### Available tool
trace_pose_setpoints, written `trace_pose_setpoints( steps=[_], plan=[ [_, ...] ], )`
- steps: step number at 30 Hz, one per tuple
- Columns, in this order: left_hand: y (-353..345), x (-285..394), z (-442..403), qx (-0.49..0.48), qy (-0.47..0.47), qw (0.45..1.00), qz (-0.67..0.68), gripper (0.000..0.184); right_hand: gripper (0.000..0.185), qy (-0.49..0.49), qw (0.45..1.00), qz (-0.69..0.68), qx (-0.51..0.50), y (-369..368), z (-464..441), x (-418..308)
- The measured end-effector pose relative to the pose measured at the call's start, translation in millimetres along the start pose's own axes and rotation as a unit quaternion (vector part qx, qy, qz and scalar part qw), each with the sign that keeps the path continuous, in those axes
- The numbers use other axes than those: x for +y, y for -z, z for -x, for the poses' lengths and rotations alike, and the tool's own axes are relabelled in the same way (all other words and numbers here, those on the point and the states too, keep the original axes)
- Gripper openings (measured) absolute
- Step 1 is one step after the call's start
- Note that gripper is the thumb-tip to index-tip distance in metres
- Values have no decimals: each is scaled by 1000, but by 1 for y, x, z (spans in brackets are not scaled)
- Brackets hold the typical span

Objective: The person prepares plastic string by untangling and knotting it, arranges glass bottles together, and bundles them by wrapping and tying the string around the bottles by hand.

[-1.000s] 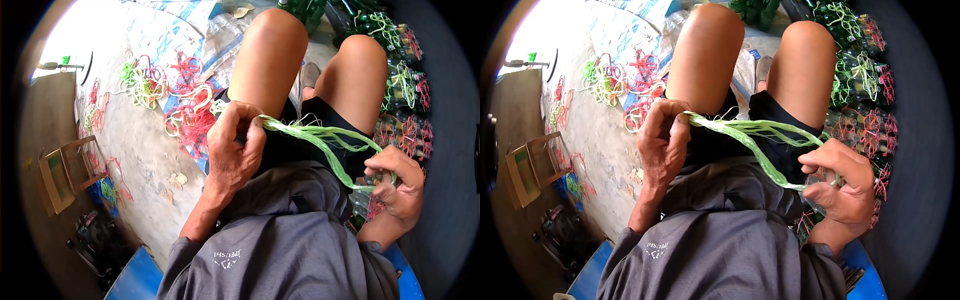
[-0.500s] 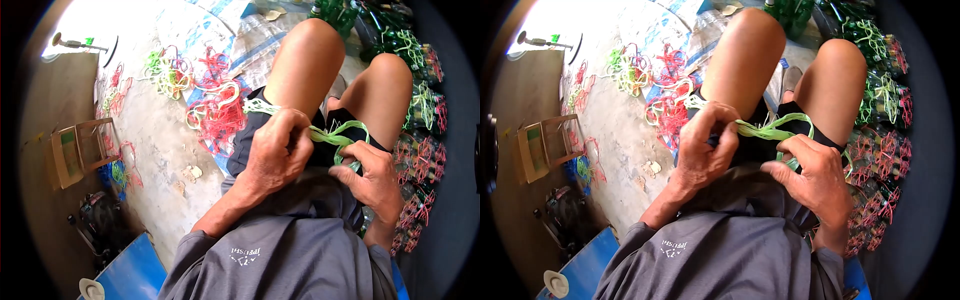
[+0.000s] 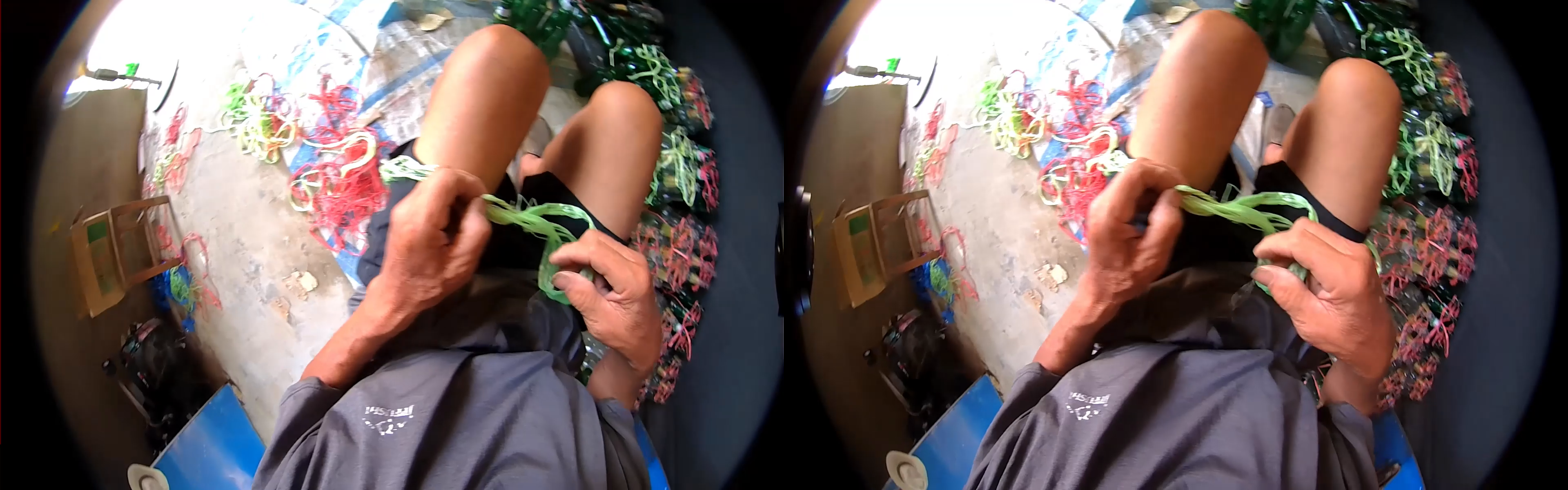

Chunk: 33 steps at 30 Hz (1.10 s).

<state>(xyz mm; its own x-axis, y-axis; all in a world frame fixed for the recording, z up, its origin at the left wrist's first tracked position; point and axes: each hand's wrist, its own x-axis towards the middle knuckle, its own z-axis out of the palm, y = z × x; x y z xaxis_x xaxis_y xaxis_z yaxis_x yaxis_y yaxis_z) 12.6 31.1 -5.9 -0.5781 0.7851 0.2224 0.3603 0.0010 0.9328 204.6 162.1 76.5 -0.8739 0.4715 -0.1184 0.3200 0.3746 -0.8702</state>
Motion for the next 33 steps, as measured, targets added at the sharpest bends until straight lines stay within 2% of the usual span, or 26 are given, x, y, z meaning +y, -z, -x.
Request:
trace_pose_setpoints(
  steps=[2, 6, 10, 13, 16, 19, 22, 23, 27, 30, 31, 33],
  plan=[
    [1, -2, 0, 2, 8, 1000, 8, 8, 21, 37, 997, 45, 52, 3, 8, 9],
    [1, -3, 1, 4, 29, 999, 16, 7, 28, 25, 992, 103, 70, 23, 21, -1],
    [1, 1, 2, -4, 56, 998, 11, 6, 41, 38, 990, 100, 94, 40, 36, -5],
    [0, 2, 3, -7, 62, 998, 11, 6, 42, 28, 977, 148, 152, 45, 41, -2],
    [-1, 5, 3, -11, 70, 997, 10, 5, 36, 32, 989, 89, 111, 33, 25, -5],
    [-4, 6, 4, -12, 74, 997, 17, 5, 46, 36, 983, 153, 91, 1, 7, 16],
    [-4, 8, 4, -11, 75, 997, 19, 5, 40, 41, 969, 206, 132, -26, -7, 31],
    [-4, 7, 4, -11, 72, 997, 16, 5, 27, 57, 978, 152, 131, -30, -9, 37],
    [-4, 8, 2, -15, 75, 997, 12, 5, 9, 77, 981, 81, 156, -30, -9, 39],
    [-7, 6, 3, -18, 73, 997, -2, 5, 7, 49, 990, -19, 128, -22, -6, 35],
    [-8, 4, 3, -15, 59, 998, -7, 5, 6, 76, 988, -16, 131, -18, -6, 36],
    [-8, 0, 3, -9, 32, 999, -18, 6, 6, 46, 990, -44, 123, -9, -4, 29]
  ],
)
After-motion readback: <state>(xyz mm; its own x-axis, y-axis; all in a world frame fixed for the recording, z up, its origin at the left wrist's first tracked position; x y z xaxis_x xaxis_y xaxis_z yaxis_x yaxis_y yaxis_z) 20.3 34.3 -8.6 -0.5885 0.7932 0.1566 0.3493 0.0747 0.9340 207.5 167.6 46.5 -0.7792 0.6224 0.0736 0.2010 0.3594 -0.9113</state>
